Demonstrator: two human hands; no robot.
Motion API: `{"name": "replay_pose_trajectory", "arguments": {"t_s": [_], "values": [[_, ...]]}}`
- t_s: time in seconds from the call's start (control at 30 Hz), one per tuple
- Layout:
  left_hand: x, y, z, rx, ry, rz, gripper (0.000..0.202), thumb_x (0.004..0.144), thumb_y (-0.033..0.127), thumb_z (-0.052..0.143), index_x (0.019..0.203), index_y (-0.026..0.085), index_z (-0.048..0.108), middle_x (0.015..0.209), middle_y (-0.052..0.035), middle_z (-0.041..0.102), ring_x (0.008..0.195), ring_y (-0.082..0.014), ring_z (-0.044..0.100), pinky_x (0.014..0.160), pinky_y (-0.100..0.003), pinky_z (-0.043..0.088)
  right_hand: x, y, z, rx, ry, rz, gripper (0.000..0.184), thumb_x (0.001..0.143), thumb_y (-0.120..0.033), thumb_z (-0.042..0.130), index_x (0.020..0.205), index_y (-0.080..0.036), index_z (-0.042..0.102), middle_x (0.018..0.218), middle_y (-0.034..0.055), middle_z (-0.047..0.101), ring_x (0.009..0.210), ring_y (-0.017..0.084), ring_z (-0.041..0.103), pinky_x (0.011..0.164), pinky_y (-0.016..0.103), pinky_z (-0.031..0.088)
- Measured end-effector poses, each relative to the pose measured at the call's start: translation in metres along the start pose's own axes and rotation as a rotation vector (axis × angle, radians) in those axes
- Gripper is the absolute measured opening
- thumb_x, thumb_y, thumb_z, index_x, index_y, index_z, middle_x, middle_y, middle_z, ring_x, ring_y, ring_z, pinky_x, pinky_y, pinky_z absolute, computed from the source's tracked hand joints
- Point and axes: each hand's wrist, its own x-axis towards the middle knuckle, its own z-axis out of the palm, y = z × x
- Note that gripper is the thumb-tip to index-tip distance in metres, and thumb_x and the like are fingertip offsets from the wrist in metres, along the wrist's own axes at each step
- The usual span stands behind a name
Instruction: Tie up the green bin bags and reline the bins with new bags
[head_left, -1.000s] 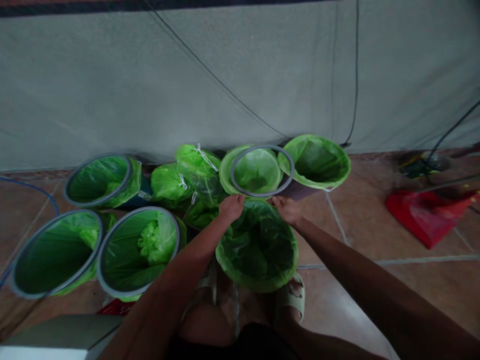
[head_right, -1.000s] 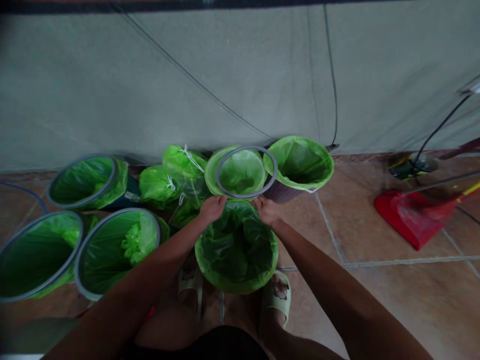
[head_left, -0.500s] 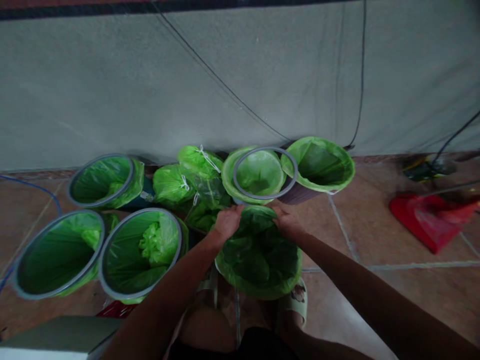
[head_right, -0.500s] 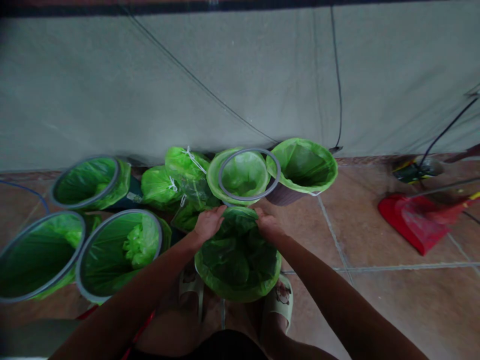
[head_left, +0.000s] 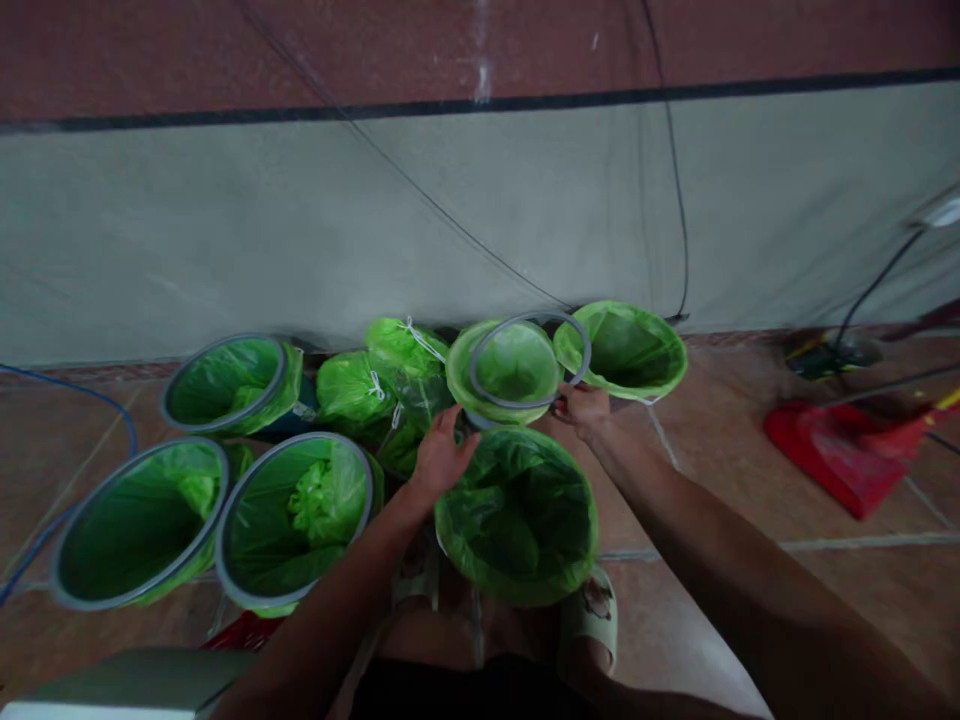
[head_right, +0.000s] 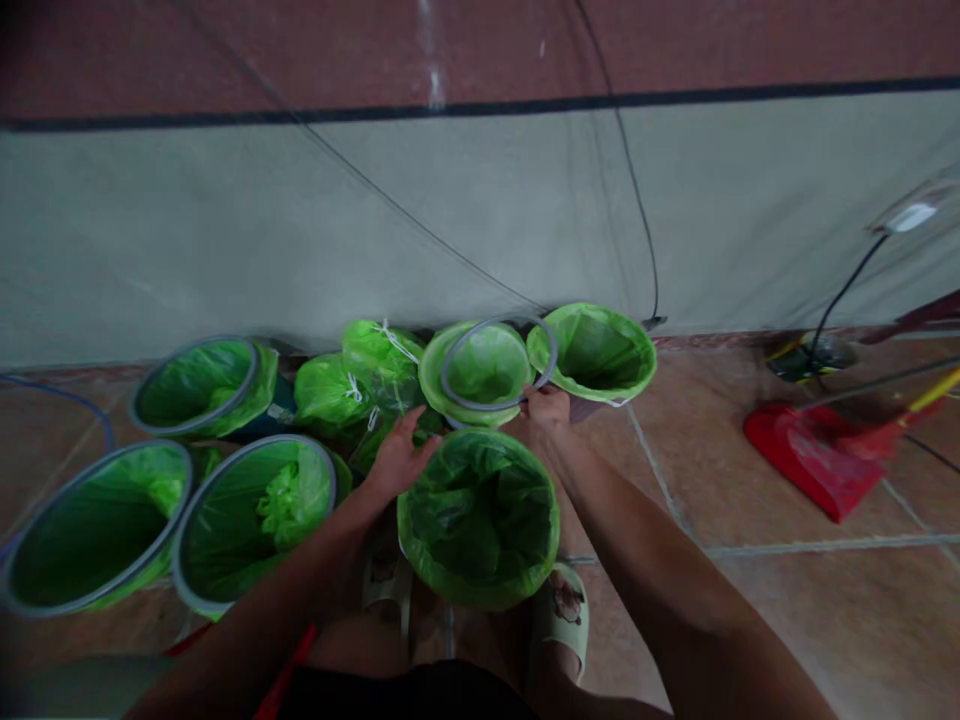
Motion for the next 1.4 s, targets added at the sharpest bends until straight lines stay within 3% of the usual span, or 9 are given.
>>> {"name": "replay_pose_trajectory", "arguments": {"t_s": [0.13,0.23,0.3,0.43,0.67,0.87,1.13,1.4], "values": [[0.000,0.012,-0.032,-0.528,0.062,-0.321,0.056,0.088,0.055,0.050,0.128,0.016,0.053,0.129,-0.0156,0.060,0.105,-0.0244,0.064,0.087,-0.038,0.051,-0.048,-0.020,-0.041,0.041,-0.061,0.043,0.009,0.081,-0.017,0.061,0.073,-0.017,0.058,0.057,-0.0021,0.059,0.044,0.007,0.051,0.042,0.016,0.045],[-0.018,0.022,-0.051,-0.836,-0.018,-0.439,0.062,0.091,0.063,0.035,0.130,0.017,0.051,0.123,-0.0147,0.064,0.100,-0.0234,0.067,0.080,-0.036,0.054,-0.094,-0.007,-0.083,-0.100,-0.201,0.084,0.010,0.082,-0.021,0.061,0.074,-0.016,0.060,0.059,0.0000,0.061,0.048,0.007,0.053,0.045,0.015,0.047],[-0.038,0.028,-0.057,-0.907,-0.123,-0.440,0.062,0.091,0.062,0.035,0.131,0.017,0.050,0.116,-0.0144,0.068,0.096,-0.0230,0.068,0.077,-0.036,0.055,-0.118,0.013,-0.106,-0.249,-0.295,0.111,0.018,0.085,-0.028,0.059,0.072,-0.016,0.059,0.061,0.0014,0.061,0.051,0.008,0.054,0.048,0.017,0.049],[-0.075,0.031,-0.049,-0.798,-0.228,-0.396,0.054,0.081,0.046,0.062,0.125,0.018,0.052,0.102,-0.0091,0.071,0.086,-0.0212,0.069,0.073,-0.034,0.057,-0.137,0.057,-0.129,-0.416,-0.361,0.170,0.024,0.089,-0.031,0.051,0.071,-0.016,0.056,0.060,0.0013,0.061,0.052,0.010,0.056,0.050,0.019,0.050],[-0.084,0.024,-0.023,-0.590,-0.264,-0.429,0.042,0.076,0.028,0.065,0.115,0.017,0.054,0.088,-0.0050,0.070,0.069,-0.0168,0.067,0.053,-0.025,0.052,-0.131,0.089,-0.128,-0.626,-0.354,0.188,0.026,0.093,-0.024,0.042,0.069,-0.017,0.050,0.050,-0.0012,0.054,0.046,0.011,0.056,0.046,0.020,0.047],[-0.091,0.009,-0.025,-0.598,-0.222,-0.440,0.047,0.074,0.029,0.069,0.116,0.015,0.055,0.089,-0.0060,0.069,0.075,-0.0179,0.067,0.056,-0.025,0.053,-0.135,0.101,-0.120,-0.826,-0.386,0.081,0.025,0.095,-0.028,0.039,0.081,-0.015,0.056,0.056,0.0011,0.061,0.046,0.011,0.059,0.046,0.020,0.042],[-0.096,-0.009,-0.026,-0.610,-0.205,-0.464,0.045,0.075,0.029,0.065,0.117,0.015,0.055,0.085,-0.0046,0.069,0.072,-0.0172,0.067,0.057,-0.026,0.053,-0.139,0.095,-0.109,-0.998,-0.406,-0.065,0.027,0.093,-0.028,0.037,0.099,-0.013,0.059,0.073,0.0064,0.071,0.057,0.016,0.065,0.060,0.025,0.047],[-0.090,-0.029,-0.020,-0.250,-0.228,-0.398,0.035,0.083,0.029,0.057,0.115,0.017,0.063,0.086,-0.0057,0.072,0.071,-0.0175,0.067,0.063,-0.027,0.052,-0.132,0.110,-0.102,-1.116,-0.405,-0.097,0.028,0.092,-0.027,0.038,0.104,-0.012,0.057,0.078,0.0084,0.072,0.080,0.021,0.068,0.071,0.027,0.046]]}}
